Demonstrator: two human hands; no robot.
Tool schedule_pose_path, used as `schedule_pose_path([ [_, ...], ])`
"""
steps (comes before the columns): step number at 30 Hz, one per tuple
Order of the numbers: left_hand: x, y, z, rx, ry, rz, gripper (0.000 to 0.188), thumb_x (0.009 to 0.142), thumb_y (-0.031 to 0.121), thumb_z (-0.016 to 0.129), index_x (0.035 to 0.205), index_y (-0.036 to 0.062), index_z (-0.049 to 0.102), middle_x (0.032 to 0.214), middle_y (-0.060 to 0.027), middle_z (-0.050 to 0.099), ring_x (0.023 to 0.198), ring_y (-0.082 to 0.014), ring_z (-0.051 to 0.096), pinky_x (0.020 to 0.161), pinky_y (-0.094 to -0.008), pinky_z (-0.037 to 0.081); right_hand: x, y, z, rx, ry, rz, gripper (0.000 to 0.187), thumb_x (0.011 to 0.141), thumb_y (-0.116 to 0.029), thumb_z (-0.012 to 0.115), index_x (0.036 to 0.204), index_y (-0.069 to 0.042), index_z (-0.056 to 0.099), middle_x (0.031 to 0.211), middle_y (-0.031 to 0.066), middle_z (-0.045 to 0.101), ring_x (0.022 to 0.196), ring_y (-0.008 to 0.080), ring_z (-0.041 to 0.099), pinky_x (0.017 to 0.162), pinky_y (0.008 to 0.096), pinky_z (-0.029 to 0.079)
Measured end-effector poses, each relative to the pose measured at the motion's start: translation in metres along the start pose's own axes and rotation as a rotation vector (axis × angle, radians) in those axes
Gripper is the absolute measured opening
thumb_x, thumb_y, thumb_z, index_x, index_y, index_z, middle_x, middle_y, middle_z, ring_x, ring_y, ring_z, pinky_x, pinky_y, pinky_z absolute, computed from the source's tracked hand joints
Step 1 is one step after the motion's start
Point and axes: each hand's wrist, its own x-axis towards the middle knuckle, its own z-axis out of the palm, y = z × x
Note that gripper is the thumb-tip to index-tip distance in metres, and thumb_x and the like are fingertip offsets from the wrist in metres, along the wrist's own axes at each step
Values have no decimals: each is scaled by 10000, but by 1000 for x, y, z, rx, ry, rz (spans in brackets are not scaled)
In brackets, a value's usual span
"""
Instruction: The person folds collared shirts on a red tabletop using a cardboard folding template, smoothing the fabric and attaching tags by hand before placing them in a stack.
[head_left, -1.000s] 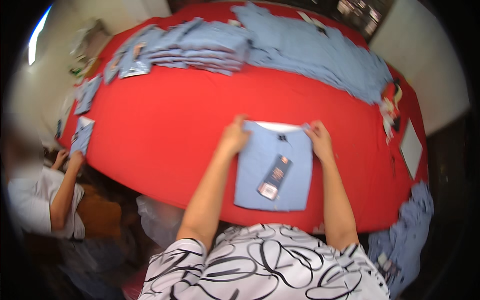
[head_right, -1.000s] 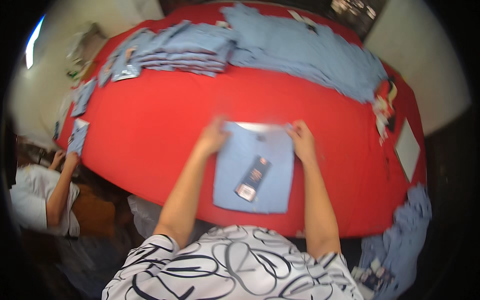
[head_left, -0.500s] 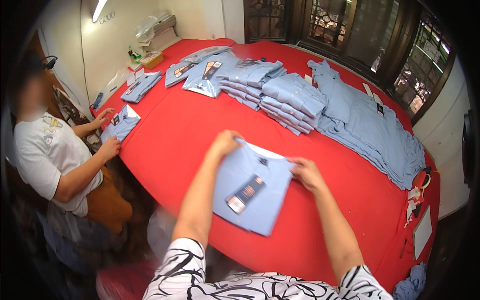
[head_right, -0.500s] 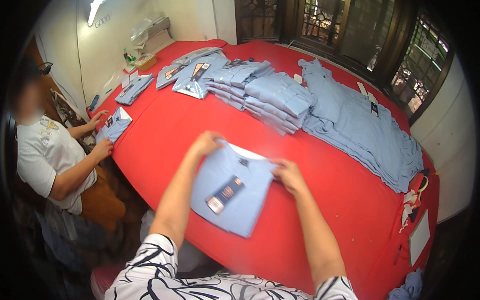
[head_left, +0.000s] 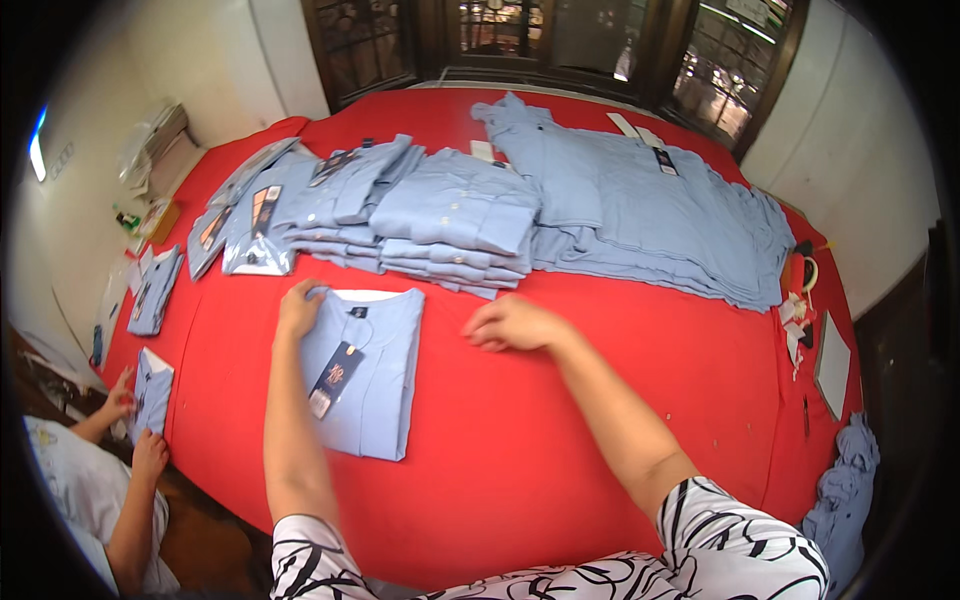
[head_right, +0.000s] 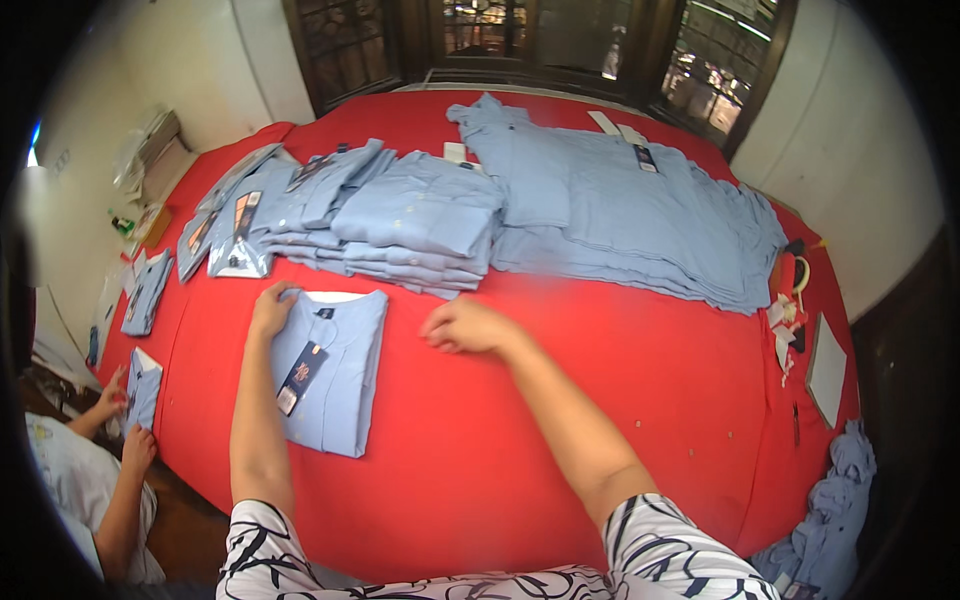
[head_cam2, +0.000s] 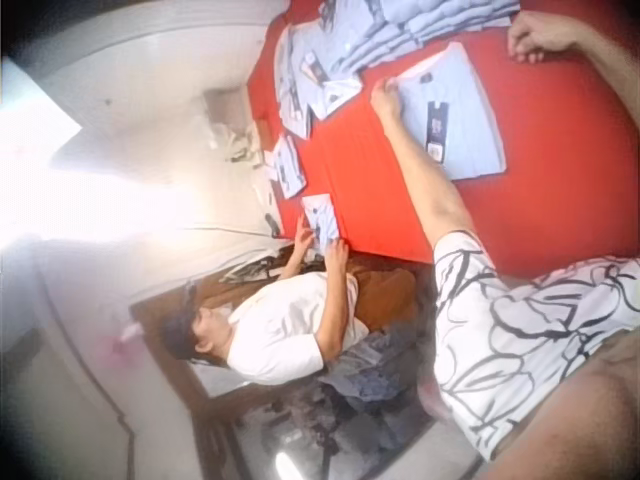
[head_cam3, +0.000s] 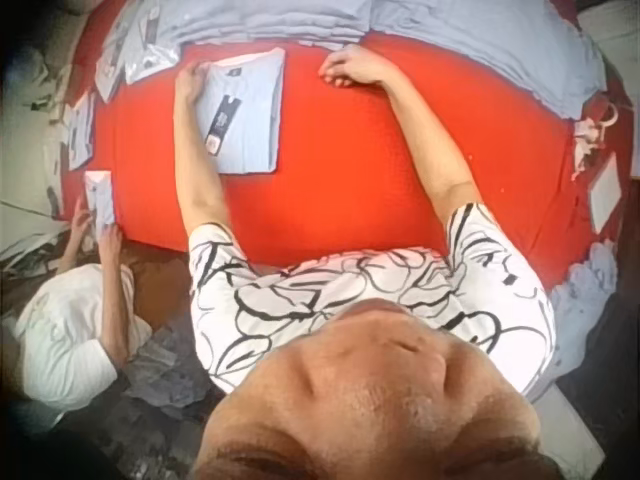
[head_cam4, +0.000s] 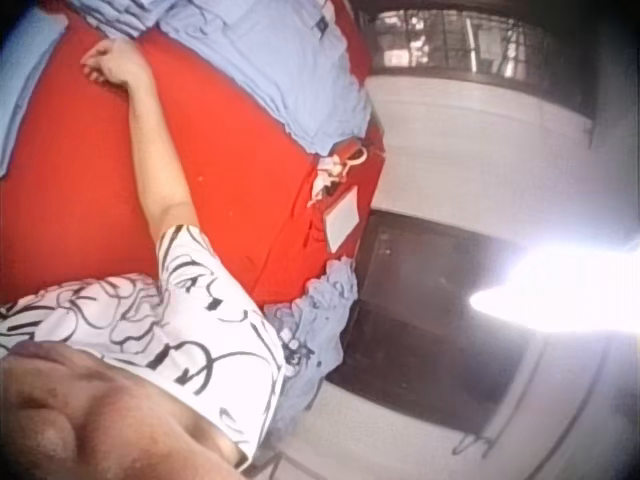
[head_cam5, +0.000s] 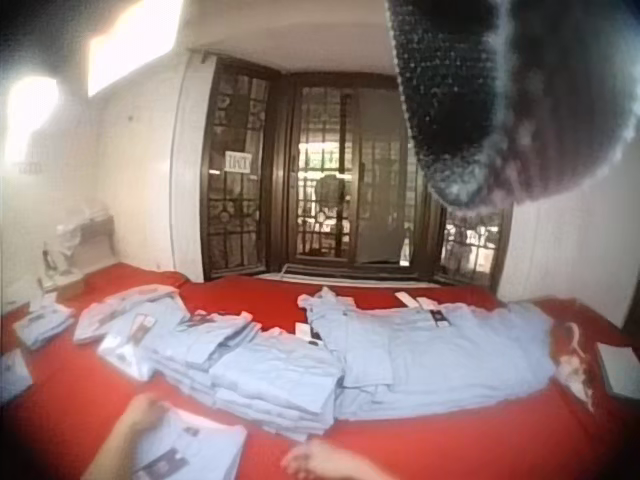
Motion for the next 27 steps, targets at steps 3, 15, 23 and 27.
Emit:
schedule_pose_path([
  [3, -13, 14, -19, 25, 79, -40, 277, 852, 129, 668, 1123, 76, 676, 1143, -191, 664, 1066, -338, 636, 901, -412, 491, -20, 21, -88, -76, 635, -57, 169, 888, -99, 606, 1031, -36, 669, 930, 101, 694, 840, 232, 647, 733, 379, 516],
  [15, -158, 230, -3, -351, 469, 442, 136, 917, 66, 603, 1026, -6, 641, 1002, -111, 625, 948, -259, 590, 859, -358, 455, -88, 17, -154, -2, 985, -479, 156, 891, -170, 671, 839, -39, 604, 806, -9, 580, 768, 93, 482, 721, 245, 396],
  [23, -227, 329, 23, -571, 122, 582, 131, 906, 65, 626, 1004, -17, 654, 975, -128, 640, 947, -258, 619, 871, -345, 477, -463, 76, 36, 115, 373, 82, 175, 915, -194, 672, 899, -20, 669, 818, 13, 639, 796, 95, 570, 727, 273, 464],
  [27, -251, 371, 64, -407, -260, 646, 247, 908, 145, 648, 1091, -19, 639, 1028, -150, 646, 964, -285, 655, 859, -362, 503, -589, 121, 80, -462, 1263, 614, 96, 822, -42, 632, 909, -11, 659, 872, 162, 657, 817, 302, 642, 754, 346, 496],
])
